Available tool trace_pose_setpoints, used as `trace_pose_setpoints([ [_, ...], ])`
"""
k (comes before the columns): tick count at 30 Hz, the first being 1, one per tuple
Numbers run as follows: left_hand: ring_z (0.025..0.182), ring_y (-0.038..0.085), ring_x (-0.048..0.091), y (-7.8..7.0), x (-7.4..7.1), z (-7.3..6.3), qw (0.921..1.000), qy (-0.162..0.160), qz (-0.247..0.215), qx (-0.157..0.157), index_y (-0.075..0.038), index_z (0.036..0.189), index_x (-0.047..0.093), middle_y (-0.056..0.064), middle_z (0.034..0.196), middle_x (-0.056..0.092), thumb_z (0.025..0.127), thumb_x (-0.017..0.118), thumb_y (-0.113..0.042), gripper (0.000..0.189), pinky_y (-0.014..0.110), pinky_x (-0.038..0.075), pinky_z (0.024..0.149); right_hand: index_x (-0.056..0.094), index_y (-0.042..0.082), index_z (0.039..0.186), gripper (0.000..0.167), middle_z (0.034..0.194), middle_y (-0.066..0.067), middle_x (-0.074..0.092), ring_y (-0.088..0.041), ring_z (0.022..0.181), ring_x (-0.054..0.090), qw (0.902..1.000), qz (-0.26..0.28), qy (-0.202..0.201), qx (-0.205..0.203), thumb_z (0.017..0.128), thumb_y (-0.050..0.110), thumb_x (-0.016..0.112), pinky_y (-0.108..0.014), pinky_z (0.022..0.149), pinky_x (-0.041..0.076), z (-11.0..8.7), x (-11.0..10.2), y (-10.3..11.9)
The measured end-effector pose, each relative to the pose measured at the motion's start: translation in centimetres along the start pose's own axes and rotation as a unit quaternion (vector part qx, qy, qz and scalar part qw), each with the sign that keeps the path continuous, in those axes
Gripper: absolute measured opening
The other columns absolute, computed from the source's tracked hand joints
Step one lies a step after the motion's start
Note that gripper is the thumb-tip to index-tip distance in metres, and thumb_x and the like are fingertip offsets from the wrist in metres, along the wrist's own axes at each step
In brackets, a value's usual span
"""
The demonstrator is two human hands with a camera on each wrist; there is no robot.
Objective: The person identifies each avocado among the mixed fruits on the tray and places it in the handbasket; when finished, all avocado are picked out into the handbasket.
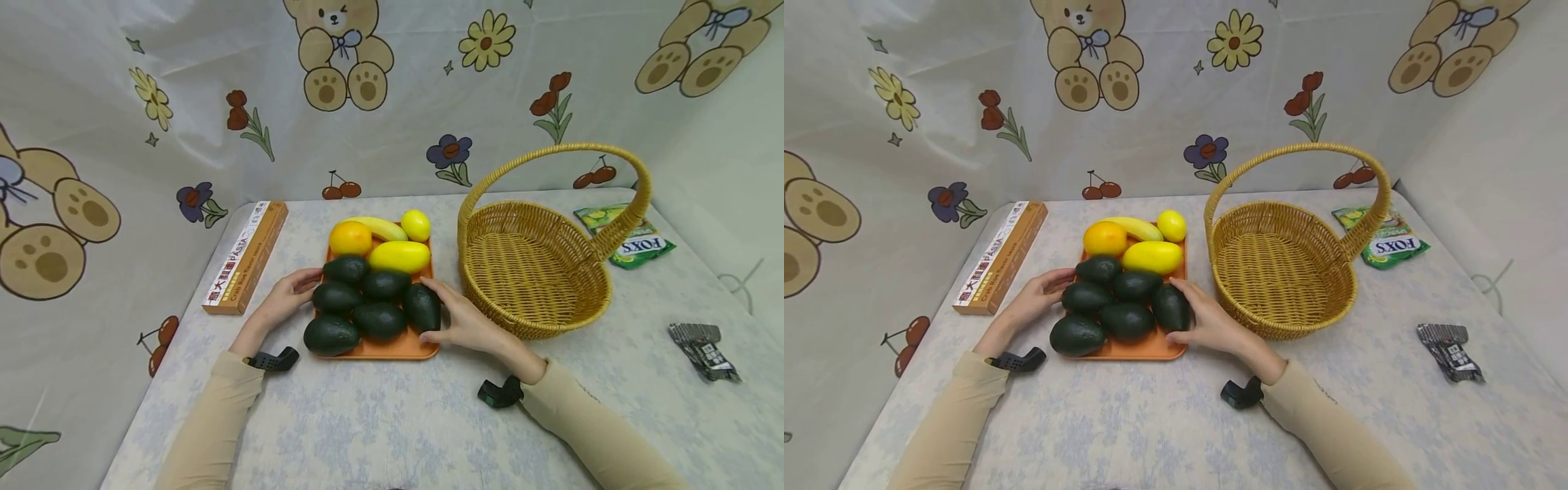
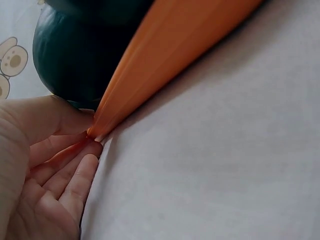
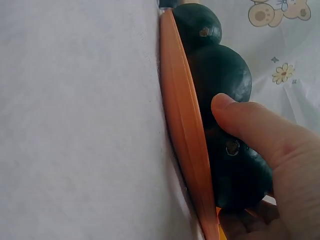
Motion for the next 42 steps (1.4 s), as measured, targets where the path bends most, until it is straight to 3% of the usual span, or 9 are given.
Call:
trace_pose_setpoints([
  [10,0.126,0.038,0.042,0.1,0.2,0.1,1.0000,0.000,0.004,0.007,0.010,0.136,0.041,0.027,0.137,0.041,0.092,0.056,0.002,0.047,0.037,0.037,0.104,0.030,0.005,0.146,0.097,0.142,-0.016,0.039,-0.030,0.125,0.042,0.9997,-0.014,-0.019,-0.011,0.071,0.032,0.084,-0.049,0.101,0.039,-0.1,-0.3,0.3],
  [17,0.125,0.035,0.044,0.3,0.2,0.0,1.0000,-0.002,0.008,-0.004,0.007,0.136,0.043,0.024,0.137,0.043,0.092,0.057,0.000,0.047,0.036,0.038,0.103,0.030,0.009,0.147,0.096,0.143,-0.012,0.038,-0.028,0.127,0.041,0.9998,-0.007,-0.013,-0.012,0.072,0.038,0.082,-0.050,0.101,0.038,-0.3,-1.3,1.9],
  [24,0.127,0.034,0.042,0.3,0.3,0.0,0.9999,0.002,-0.001,-0.015,0.007,0.137,0.041,0.024,0.140,0.040,0.093,0.056,0.000,0.047,0.037,0.036,0.104,0.031,0.013,0.147,0.095,0.143,-0.009,0.038,-0.025,0.127,0.041,0.9991,0.003,-0.033,-0.026,0.071,0.035,0.083,-0.046,0.102,0.039,-0.7,-4.4,4.5],
  [27,0.127,0.038,0.041,-0.9,0.4,-0.3,0.9999,0.005,0.006,-0.014,0.010,0.137,0.040,0.027,0.139,0.040,0.093,0.056,0.001,0.047,0.040,0.036,0.103,0.032,0.012,0.146,0.094,0.143,-0.008,0.039,-0.024,0.125,0.042,0.9981,0.005,-0.049,-0.036,0.071,0.029,0.084,-0.046,0.101,0.040,-1.1,-6.6,5.1],
  [31,0.126,0.040,0.041,-2.6,0.6,-0.8,0.9997,0.007,0.018,-0.017,0.013,0.136,0.039,0.029,0.138,0.039,0.092,0.055,0.002,0.047,0.042,0.036,0.103,0.033,0.012,0.146,0.092,0.142,-0.009,0.039,-0.025,0.123,0.044,0.9971,-0.002,-0.068,-0.034,0.071,0.019,0.084,-0.042,0.101,0.041,-1.7,-9.3,4.7],
  [37,0.127,0.039,0.041,-3.1,0.6,-0.9,0.9994,0.007,0.022,-0.026,0.012,0.136,0.040,0.028,0.138,0.039,0.093,0.055,0.002,0.047,0.042,0.035,0.104,0.033,0.011,0.146,0.091,0.140,-0.013,0.041,-0.028,0.118,0.048,0.9970,-0.009,-0.074,-0.020,0.071,0.013,0.084,-0.019,0.096,0.040,-2.9,-11.7,2.9],
  [42,0.127,0.038,0.041,-2.7,0.5,-0.8,0.9995,0.006,0.017,-0.026,0.012,0.136,0.040,0.028,0.138,0.040,0.092,0.056,0.002,0.047,0.041,0.035,0.104,0.033,0.012,0.146,0.090,0.138,-0.015,0.041,-0.030,0.115,0.049,0.9963,-0.032,-0.077,0.020,0.072,0.015,0.084,-0.041,0.092,0.046,-3.7,-13.2,1.0],
])
Point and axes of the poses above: each hand's wrist, its own z-axis towards the middle knuckle, its own x-axis out of the palm, y = z × x, the point moved 6 cm from there along z, towards the middle knuckle
